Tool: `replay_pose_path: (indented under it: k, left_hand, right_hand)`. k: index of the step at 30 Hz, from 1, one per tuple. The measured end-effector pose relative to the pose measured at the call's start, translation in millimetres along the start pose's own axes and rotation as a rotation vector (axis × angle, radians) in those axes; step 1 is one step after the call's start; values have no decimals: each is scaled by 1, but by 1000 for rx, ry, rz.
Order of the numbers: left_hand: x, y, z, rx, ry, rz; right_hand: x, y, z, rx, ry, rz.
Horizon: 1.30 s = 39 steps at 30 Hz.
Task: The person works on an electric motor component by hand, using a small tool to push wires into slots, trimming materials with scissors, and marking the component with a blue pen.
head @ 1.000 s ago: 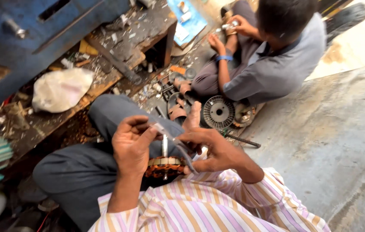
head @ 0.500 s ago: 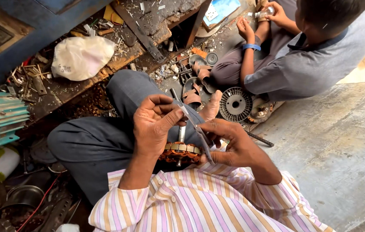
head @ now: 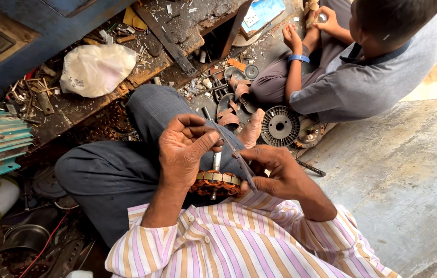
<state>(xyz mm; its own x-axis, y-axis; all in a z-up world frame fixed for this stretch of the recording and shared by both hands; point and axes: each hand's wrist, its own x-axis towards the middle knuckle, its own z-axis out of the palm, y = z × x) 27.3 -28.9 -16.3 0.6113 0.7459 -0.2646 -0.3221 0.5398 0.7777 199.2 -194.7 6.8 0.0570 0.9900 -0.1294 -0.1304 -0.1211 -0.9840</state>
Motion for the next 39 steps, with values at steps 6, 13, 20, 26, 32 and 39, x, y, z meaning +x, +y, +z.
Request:
replay_pose_path:
  k: [6,13,20,26,32,39]
  left_hand:
    - [-1,1,-2,-154,-35,21]
    - [3,-10,-10,-92,-16,16]
    - [2,-7,-2,-126,31,20]
    - [4,-8,-3,-119,57,-21]
    - [4,-9,-4,-130,42,-30]
    - [3,-7,-6,-129,7,-40]
  right_hand:
    - [6,1,-6,-31,103,32]
    - [8,-3,-7,-248,137,-90]
    - [14,-7,4,-302,66,-85]
    - [16,-16,3,-352,46,2]
    - [16,-18,3,-365,36,-38]
    - [9,-14,1,-88,-1,35]
